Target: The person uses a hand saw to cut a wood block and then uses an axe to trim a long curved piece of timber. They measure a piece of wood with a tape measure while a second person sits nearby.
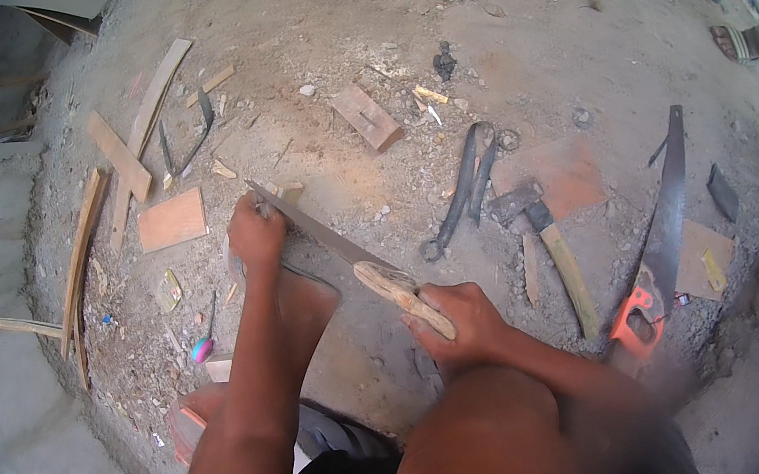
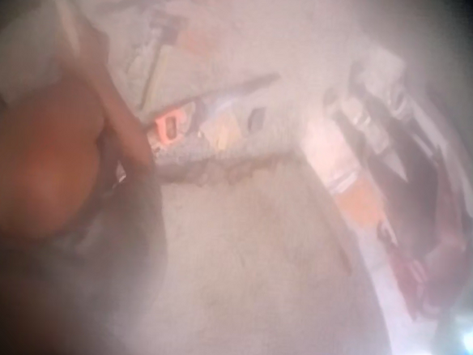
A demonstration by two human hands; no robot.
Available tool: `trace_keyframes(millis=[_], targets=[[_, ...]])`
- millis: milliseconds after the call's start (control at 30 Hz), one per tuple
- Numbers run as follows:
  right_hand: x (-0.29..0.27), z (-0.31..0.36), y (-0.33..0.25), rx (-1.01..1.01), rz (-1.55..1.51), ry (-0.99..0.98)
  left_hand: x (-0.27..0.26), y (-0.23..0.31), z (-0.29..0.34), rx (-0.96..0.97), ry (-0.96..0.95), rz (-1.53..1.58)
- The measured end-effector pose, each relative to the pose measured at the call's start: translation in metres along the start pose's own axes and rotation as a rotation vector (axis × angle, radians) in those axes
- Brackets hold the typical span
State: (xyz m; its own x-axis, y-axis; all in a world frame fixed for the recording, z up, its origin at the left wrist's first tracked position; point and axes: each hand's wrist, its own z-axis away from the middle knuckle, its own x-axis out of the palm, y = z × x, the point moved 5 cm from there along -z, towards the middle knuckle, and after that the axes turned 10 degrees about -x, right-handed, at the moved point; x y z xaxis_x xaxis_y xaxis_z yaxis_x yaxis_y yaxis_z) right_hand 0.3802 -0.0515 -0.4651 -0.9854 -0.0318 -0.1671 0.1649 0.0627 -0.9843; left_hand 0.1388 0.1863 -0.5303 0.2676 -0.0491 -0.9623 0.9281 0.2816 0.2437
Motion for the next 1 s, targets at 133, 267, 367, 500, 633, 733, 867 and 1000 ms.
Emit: trace_keyframes(millis=[133, 267, 367, 500, 633, 733, 867, 1000], targets=[[0.003, -0.006, 0.002, -0.014, 0.008, 0.009, 0.004, 0.004, 0.007, 0.021, 0.017, 0.003], [0.013, -0.036, 0.003, -0.09, 0.053, 0.021, 0.001, -0.003, 0.001, 0.031, 0.022, -0.009], [0.002, -0.009, 0.003, -0.042, 0.024, 0.005, 0.001, 0.004, 0.005, 0.029, 0.032, -0.008], [0.0, -0.003, -0.005, 0.038, -0.019, 0.014, 0.004, 0.0, 0.006, 0.04, 0.048, -0.031], [0.025, -0.045, 0.012, -0.119, 0.032, 0.056, 0.003, -0.001, 0.003, 0.06, 0.042, 0.003], [0.027, -0.048, 0.009, -0.183, 0.079, 0.087, 0.001, -0.006, 0.001, 0.02, 0.02, 0.018], [0.009, -0.016, 0.003, -0.027, -0.014, 0.047, 0.002, 0.003, 0.006, 0.047, 0.046, 0.011], [0.013, -0.034, 0.006, -0.061, 0.017, 0.047, 0.003, 0.004, 0.009, 0.034, 0.027, 0.007]])
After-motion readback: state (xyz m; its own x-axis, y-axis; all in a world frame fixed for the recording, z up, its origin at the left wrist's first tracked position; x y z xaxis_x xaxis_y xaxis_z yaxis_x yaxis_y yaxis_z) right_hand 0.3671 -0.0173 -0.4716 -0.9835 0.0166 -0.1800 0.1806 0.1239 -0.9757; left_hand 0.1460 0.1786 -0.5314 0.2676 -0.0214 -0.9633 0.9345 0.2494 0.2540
